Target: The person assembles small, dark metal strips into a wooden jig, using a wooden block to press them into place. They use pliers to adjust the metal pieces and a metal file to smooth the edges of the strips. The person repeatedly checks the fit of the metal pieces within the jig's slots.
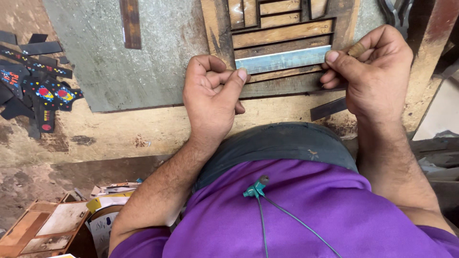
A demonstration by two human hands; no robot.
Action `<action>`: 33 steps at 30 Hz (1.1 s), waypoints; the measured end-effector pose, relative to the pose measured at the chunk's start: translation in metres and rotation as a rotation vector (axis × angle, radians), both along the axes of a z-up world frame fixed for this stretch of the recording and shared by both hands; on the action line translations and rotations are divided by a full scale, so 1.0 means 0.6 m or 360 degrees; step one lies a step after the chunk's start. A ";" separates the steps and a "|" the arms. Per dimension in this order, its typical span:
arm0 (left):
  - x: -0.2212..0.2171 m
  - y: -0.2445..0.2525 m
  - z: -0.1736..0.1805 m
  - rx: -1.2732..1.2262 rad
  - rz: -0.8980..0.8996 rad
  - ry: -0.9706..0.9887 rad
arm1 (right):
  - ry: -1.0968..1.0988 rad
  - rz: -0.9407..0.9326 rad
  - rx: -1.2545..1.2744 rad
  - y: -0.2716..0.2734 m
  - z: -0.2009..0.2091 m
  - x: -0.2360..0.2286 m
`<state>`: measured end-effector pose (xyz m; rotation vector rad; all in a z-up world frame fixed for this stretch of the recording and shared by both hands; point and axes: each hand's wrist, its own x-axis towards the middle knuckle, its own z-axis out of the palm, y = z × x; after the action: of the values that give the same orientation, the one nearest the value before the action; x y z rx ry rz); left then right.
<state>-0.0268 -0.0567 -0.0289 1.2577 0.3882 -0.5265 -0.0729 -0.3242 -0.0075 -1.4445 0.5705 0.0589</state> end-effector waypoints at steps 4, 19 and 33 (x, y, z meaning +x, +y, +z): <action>0.005 0.002 0.006 0.0033 -0.0050 -0.0026 | 0.0011 0.0003 -0.0015 0.000 0.001 0.001; 0.012 0.002 0.012 0.0075 -0.0086 0.0006 | 0.0033 -0.0010 0.0023 -0.004 0.000 0.008; -0.023 0.022 0.012 0.0014 -0.0159 -0.0032 | 0.0003 0.0232 -0.0247 0.001 0.014 -0.030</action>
<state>-0.0404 -0.0438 -0.0215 1.2944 0.3120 -0.5968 -0.0909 -0.3236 0.0011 -1.6363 0.4790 0.1336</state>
